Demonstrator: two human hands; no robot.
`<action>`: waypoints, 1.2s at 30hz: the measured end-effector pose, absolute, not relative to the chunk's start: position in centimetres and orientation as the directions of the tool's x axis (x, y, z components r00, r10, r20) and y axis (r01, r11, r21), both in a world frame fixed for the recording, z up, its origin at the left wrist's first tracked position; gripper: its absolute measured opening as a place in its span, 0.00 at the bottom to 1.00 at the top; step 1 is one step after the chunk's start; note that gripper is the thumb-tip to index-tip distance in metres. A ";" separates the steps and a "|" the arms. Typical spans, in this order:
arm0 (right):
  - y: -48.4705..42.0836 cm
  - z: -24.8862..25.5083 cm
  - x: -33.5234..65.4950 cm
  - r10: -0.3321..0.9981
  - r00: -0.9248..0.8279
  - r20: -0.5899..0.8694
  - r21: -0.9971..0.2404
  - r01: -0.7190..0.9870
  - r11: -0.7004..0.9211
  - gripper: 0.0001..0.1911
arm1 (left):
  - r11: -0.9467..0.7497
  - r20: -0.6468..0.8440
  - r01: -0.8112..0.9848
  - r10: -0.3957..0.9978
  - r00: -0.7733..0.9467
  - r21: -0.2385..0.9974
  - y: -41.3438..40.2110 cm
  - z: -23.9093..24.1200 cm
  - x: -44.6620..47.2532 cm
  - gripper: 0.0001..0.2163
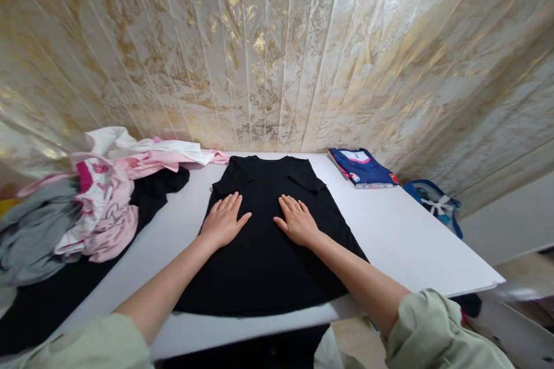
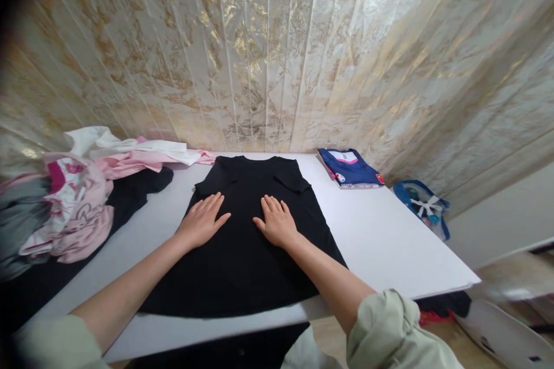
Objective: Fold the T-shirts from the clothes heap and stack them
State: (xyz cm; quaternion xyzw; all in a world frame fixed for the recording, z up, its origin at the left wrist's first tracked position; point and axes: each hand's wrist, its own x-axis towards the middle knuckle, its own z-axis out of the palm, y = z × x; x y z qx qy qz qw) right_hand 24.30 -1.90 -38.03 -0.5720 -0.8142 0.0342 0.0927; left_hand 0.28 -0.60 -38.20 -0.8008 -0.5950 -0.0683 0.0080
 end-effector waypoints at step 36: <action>6.5 -34.4 15.3 0.857 -0.472 0.208 -0.259 0.818 0.513 0.27 | -0.177 0.135 0.982 0.977 0.166 0.070 6.8 -38.4 -2.9 0.27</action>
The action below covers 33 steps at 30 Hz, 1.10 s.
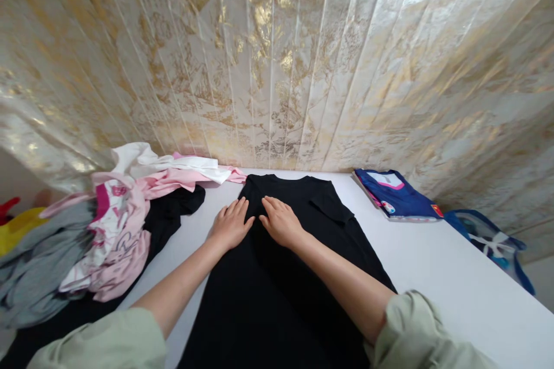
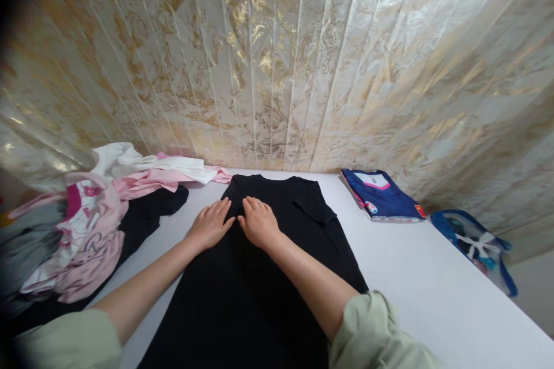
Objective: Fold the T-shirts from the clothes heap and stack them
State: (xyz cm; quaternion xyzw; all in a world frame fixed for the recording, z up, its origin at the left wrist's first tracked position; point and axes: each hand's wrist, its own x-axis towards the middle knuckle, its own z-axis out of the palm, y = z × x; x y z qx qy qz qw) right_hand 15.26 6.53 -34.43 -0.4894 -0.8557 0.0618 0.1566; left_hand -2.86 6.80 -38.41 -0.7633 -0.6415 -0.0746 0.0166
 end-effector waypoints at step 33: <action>10.3 -38.8 13.9 0.886 -0.415 0.208 -0.204 0.867 0.454 0.32 | -0.168 0.112 0.978 0.982 0.154 0.123 17.2 -38.4 -2.4 0.25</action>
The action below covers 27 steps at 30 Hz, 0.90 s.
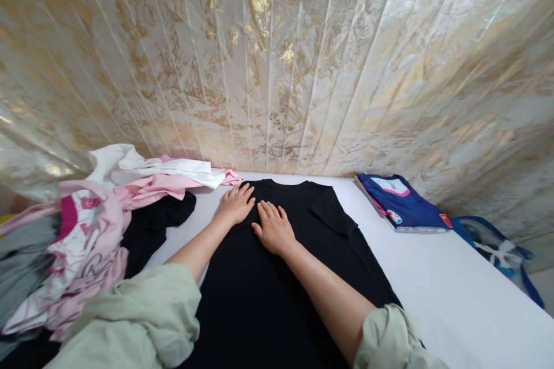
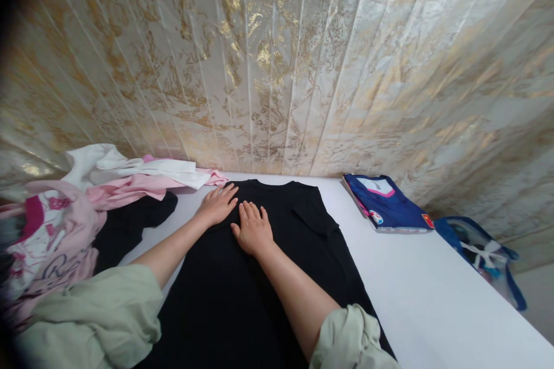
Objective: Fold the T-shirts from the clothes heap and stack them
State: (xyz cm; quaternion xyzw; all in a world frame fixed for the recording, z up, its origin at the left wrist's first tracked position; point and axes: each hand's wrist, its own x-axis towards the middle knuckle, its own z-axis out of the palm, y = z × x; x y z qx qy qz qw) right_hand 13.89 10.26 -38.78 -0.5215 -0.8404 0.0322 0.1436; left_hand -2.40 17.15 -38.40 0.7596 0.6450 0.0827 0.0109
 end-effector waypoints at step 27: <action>10.0 -38.6 13.9 0.889 -0.405 0.216 -0.212 0.869 0.447 0.31 | -0.049 0.210 0.947 0.977 -0.020 0.316 16.7 -36.5 -3.8 0.23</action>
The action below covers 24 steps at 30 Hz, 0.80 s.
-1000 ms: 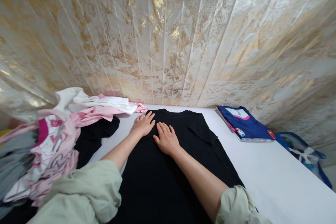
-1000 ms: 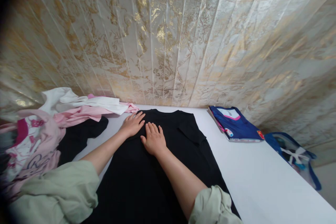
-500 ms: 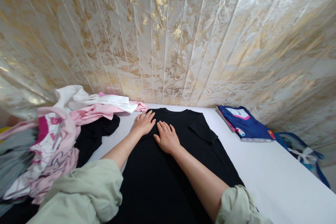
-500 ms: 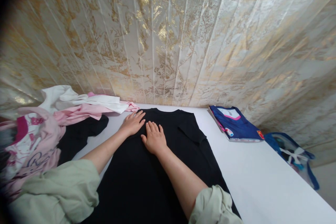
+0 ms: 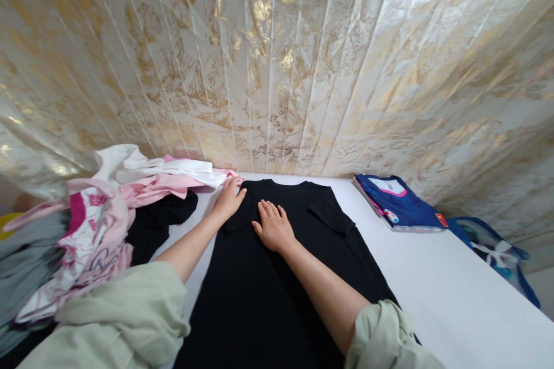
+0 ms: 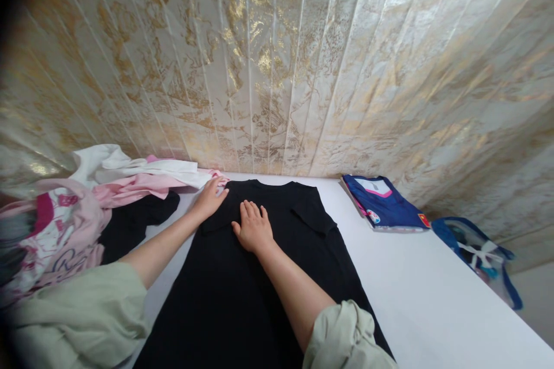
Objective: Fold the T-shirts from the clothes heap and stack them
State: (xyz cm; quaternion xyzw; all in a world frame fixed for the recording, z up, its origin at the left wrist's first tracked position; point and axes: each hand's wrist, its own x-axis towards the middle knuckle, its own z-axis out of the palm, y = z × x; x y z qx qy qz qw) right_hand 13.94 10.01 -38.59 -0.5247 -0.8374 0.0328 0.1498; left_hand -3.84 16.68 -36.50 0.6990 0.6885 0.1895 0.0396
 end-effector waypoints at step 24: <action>12.8 -34.5 8.0 0.961 -0.233 -0.150 -0.786 0.617 0.027 0.20 | 0.102 0.031 0.856 0.990 -0.136 0.506 9.0 -34.6 -3.2 0.12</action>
